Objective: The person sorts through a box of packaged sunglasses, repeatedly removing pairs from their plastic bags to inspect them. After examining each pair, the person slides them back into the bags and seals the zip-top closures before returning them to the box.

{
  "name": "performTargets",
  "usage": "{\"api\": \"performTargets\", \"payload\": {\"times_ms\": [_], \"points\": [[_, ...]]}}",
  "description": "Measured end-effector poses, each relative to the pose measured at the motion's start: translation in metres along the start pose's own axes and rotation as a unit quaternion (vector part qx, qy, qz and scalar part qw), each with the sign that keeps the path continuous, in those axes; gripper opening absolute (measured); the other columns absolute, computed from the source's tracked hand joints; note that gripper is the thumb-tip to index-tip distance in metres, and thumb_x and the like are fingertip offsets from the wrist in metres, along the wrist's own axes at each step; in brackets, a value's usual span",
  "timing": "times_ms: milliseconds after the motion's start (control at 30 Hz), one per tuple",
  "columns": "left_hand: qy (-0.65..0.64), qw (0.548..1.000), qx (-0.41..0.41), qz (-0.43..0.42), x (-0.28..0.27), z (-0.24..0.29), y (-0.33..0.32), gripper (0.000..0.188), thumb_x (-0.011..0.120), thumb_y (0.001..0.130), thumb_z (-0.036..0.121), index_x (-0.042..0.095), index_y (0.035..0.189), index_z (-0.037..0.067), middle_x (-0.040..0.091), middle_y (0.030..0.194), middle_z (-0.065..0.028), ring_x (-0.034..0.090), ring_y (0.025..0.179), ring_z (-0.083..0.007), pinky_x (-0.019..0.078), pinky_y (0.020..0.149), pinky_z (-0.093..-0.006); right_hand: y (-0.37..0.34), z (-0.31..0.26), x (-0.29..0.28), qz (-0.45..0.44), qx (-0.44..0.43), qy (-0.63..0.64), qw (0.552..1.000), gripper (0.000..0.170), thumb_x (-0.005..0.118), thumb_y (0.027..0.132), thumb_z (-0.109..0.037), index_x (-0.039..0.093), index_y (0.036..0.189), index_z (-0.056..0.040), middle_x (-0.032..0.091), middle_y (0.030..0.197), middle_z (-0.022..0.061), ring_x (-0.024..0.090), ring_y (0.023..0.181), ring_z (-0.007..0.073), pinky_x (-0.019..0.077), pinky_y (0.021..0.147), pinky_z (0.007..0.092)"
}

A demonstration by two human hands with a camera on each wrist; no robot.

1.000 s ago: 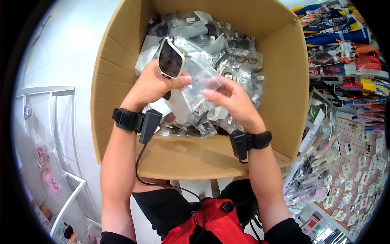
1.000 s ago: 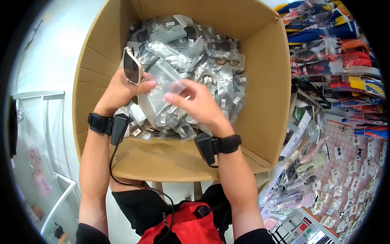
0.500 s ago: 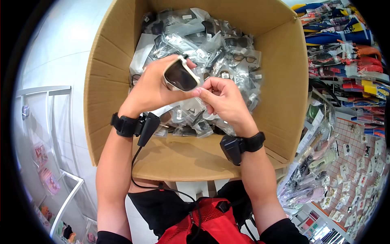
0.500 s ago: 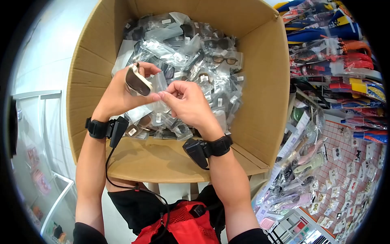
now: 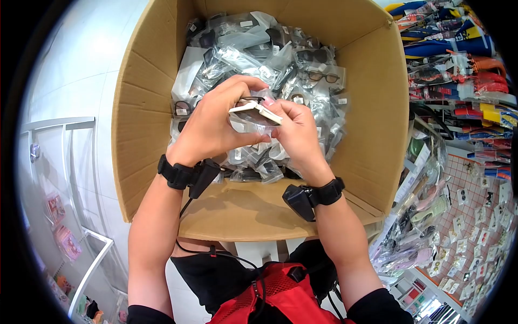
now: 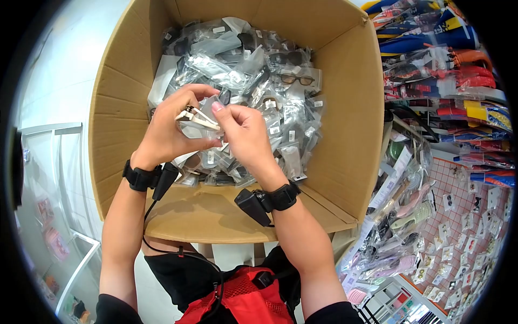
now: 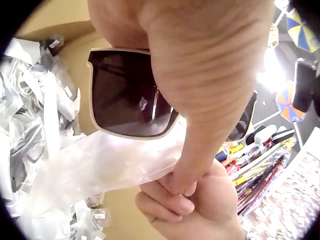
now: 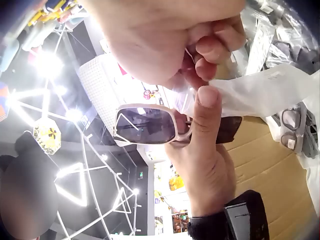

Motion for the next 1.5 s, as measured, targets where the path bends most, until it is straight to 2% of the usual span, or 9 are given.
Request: {"api": "performTargets", "payload": {"times_ms": [267,400,467,567,900,1000,1067,1167,1500], "points": [[0.026,1.0,-0.001,-0.007,0.001,-0.007,-0.002,0.049,0.094,0.058,0.008,0.057,0.089,0.005,0.066,0.11,-0.0064,0.063,0.099,-0.0205,0.0528,0.082,-0.0337,0.0,-0.002,-0.009,0.029,0.015,-0.048,0.998,0.029,0.059,0.094,-0.019,0.066,0.074,0.0008,0.061,0.061,0.0038,0.053,0.054,0.0068,0.0382,0.05,0.0241],[-0.016,1.0,-0.023,-0.014,-0.001,-0.009,-0.003,0.048,0.095,0.06,0.01,0.063,0.096,0.005,0.067,0.109,-0.0042,0.063,0.097,-0.0162,0.0523,0.082,-0.0318,-0.001,0.001,-0.01,0.008,0.055,0.035,0.998,0.024,0.055,0.091,-0.014,0.066,0.075,0.0009,0.061,0.063,0.0044,0.052,0.052,0.0077,0.0389,0.048,0.0244],[-0.059,0.992,-0.106,-0.038,0.0,-0.019,-0.005,0.049,0.096,0.062,0.014,0.067,0.1,0.005,0.068,0.106,-0.0018,0.063,0.095,-0.0132,0.0518,0.082,-0.0299,-0.001,-0.001,-0.009,-0.017,0.046,0.042,0.998,0.023,0.054,0.09,-0.013,0.067,0.076,0.0007,0.062,0.064,0.0045,0.051,0.052,0.0078,0.0392,0.047,0.0245],[-0.048,0.997,-0.052,-0.014,-0.002,-0.012,-0.003,0.048,0.094,0.064,0.02,0.066,0.099,0.003,0.07,0.088,-0.0059,0.065,0.079,-0.0198,0.0519,0.076,-0.0313,-0.002,-0.003,-0.009,-0.025,0.047,0.02,0.998,0.021,0.055,0.089,-0.013,0.067,0.078,0.0005,0.062,0.065,0.0035,0.052,0.053,0.0072,0.0399,0.048,0.0239],[-0.032,0.997,-0.073,-0.017,-0.001,-0.013,-0.004,0.048,0.093,0.066,0.019,0.065,0.101,0.003,0.07,0.089,-0.0073,0.065,0.08,-0.0208,0.052,0.077,-0.0327,-0.001,-0.006,-0.003,-0.048,0.006,-0.037,0.998,0.013,0.066,0.085,-0.01,0.065,0.079,0.0004,0.065,0.072,0.0006,0.056,0.065,0.0047,0.044,0.059,0.0227],[-0.001,0.987,-0.138,-0.083,0.003,-0.02,-0.005,0.052,0.097,0.059,0.014,0.063,0.097,0.004,0.069,0.109,-0.0061,0.066,0.099,-0.017,0.0532,0.086,-0.0326,0.001,0.001,-0.007,-0.04,-0.017,-0.085,0.995,0.014,0.068,0.085,-0.012,0.065,0.078,0.0002,0.063,0.071,-0.0005,0.055,0.066,0.0048,0.0446,0.06,0.0244],[-0.014,0.998,-0.047,-0.047,-0.001,-0.011,-0.002,0.056,0.098,0.055,0.016,0.06,0.095,0.005,0.065,0.122,-0.0071,0.064,0.108,-0.02,0.0524,0.09,-0.0354,0.002,0.001,-0.008,-0.04,-0.034,-0.097,0.994,0.014,0.068,0.085,-0.012,0.065,0.078,0.0,0.062,0.07,-0.001,0.054,0.066,0.0047,0.0448,0.06,0.0253],[-0.076,0.993,-0.045,-0.073,0.001,-0.006,0.0,0.062,0.099,0.052,0.019,0.061,0.099,0.005,0.063,0.129,-0.0074,0.062,0.114,-0.0216,0.0513,0.094,-0.0377,-0.002,-0.004,-0.003,-0.084,-0.034,-0.122,0.988,0.016,0.068,0.084,-0.013,0.063,0.076,-0.0004,0.06,0.068,-0.0011,0.052,0.066,0.005,0.0441,0.061,0.026],[-0.016,0.992,-0.107,-0.072,0.003,-0.013,-0.004,0.063,0.097,0.055,0.013,0.061,0.106,0.005,0.065,0.122,-0.0082,0.063,0.109,-0.0214,0.0504,0.092,-0.0362,0.003,0.001,-0.013,-0.025,-0.046,-0.168,0.984,0.02,0.067,0.084,-0.013,0.059,0.07,0.0009,0.06,0.065,0.0004,0.051,0.061,0.0065,0.0426,0.057,0.0259]]}}
Point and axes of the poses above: each hand's wrist, its own y-axis towards the middle knuckle, its own x-axis out of the palm, z = x × y, the point moved 5 cm from there along y, towards the middle knuckle
